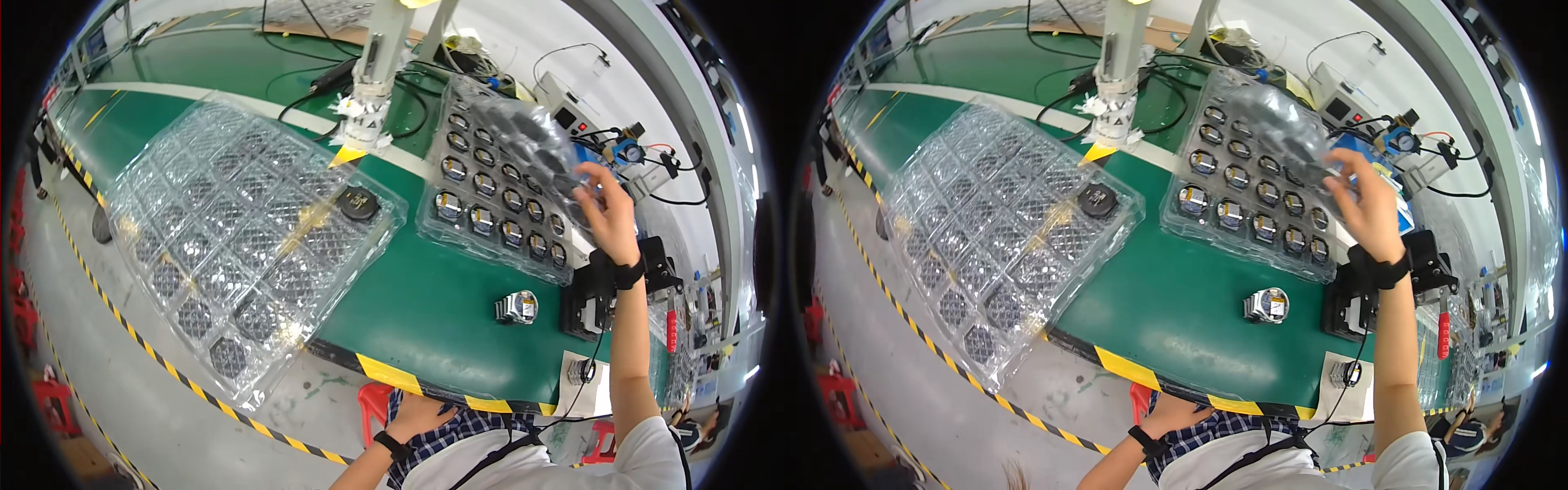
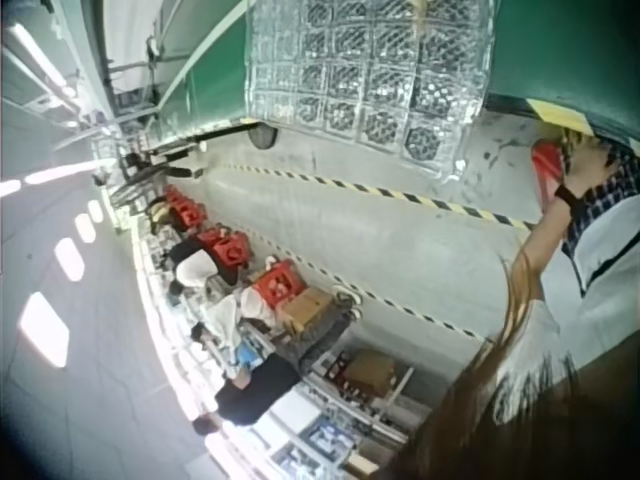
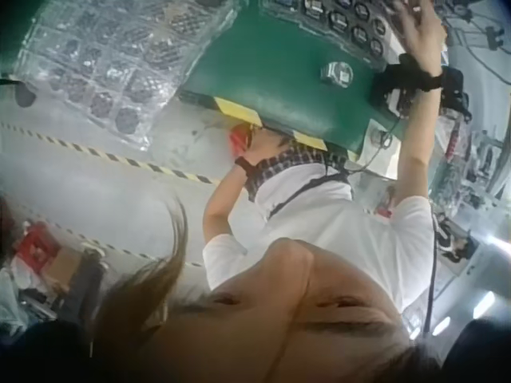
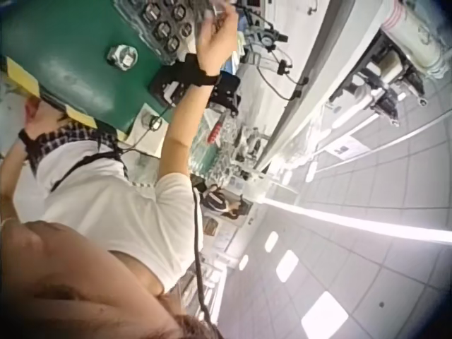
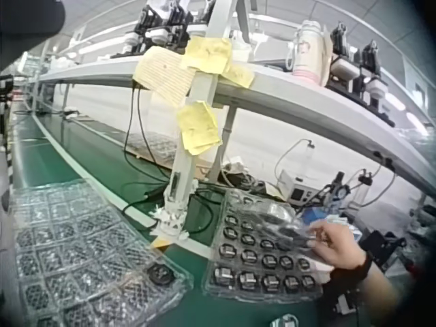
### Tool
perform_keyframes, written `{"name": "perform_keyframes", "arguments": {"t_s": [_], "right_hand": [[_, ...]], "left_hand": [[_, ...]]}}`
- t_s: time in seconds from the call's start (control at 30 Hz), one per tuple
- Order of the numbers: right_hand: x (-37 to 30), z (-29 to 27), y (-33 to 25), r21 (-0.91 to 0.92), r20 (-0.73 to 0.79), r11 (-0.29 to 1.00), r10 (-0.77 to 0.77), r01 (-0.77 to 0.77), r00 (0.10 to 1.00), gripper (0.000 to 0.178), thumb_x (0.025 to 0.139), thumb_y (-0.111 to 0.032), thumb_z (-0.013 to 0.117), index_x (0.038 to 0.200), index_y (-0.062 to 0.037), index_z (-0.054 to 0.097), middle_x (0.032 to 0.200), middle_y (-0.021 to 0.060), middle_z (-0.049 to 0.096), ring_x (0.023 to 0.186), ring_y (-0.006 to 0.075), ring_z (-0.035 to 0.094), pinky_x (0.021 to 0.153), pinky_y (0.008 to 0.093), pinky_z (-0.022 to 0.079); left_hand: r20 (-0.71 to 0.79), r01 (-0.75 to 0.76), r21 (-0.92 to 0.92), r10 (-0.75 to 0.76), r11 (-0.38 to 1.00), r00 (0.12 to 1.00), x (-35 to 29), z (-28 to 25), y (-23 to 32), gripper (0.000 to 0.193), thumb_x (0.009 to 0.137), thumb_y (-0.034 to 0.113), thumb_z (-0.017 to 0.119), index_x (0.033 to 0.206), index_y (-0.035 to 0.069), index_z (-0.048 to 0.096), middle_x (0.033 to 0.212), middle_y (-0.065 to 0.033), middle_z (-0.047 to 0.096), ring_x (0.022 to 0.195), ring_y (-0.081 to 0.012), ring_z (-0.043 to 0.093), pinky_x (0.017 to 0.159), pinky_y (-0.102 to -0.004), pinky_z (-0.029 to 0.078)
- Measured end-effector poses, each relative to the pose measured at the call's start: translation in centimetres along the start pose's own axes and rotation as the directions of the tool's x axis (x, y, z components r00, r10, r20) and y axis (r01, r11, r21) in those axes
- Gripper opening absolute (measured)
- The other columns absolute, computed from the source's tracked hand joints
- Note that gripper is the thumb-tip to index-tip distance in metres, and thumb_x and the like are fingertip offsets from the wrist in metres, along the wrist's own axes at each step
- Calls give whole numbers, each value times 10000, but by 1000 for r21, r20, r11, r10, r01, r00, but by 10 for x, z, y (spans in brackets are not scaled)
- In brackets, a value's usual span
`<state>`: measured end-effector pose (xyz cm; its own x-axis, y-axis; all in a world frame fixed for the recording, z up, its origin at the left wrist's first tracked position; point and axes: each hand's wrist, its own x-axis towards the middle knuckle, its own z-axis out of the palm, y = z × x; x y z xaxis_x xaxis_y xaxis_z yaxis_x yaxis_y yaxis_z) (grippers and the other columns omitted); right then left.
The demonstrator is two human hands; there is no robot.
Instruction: Manual assembly of small electronic components into fixtures and organizing them into trays on a production line.
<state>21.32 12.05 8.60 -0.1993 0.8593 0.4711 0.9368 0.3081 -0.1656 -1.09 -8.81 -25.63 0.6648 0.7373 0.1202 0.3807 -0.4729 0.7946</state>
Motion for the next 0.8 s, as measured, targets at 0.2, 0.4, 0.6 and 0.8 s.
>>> {"name": "perform_keyframes", "arguments": {"t_s": [0.2, 0.4, 0.6, 0.8], "right_hand": [[3, -10, 11, 96, -29, 994, 47, -44, 998, 275, 873, -23, 593, 1142, -66, 555, 797, -70, 463, 649, 27, 339, 565, 178, 285], [8, -5, 22, 65, -45, 997, -44, 47, 998, 286, 891, -23, 582, 1174, -48, 544, 778, -77, 407, 649, 23, 305, 569, 169, 243], [20, -21, 24, -73, -45, 995, -64, 61, 997, 294, 899, -38, 583, 1191, -44, 548, 764, -72, 373, 656, 17, 297, 570, 165, 233], [32, -24, 18, -74, -50, 994, -85, 81, 995, 279, 901, -71, 589, 1180, -65, 564, 735, -56, 368, 635, 34, 307, 555, 174, 250]], "left_hand": [[-45, 39, -3, -39, 999, 998, -1, 8, -1, 483, 804, 408, 595, 1196, 126, 578, 1258, -135, 532, 1180, -354, 449, 975, -509, 324], [-58, 79, -14, -80, 997, 995, -2, 11, -1, 469, 809, 466, 565, 1143, 144, 627, 1347, -94, 467, 1299, -315, 322, 1030, -623, 172], [-98, 70, -16, -71, 997, 993, -3, 7, 0, 474, 793, 466, 582, 1144, 151, 627, 1334, -82, 466, 1307, -309, 314, 1035, -649, 157], [-124, 61, -18, -63, 998, 990, -2, 7, -3, 473, 784, 468, 591, 1138, 157, 629, 1315, -75, 473, 1312, -309, 308, 1050, -666, 131]]}}
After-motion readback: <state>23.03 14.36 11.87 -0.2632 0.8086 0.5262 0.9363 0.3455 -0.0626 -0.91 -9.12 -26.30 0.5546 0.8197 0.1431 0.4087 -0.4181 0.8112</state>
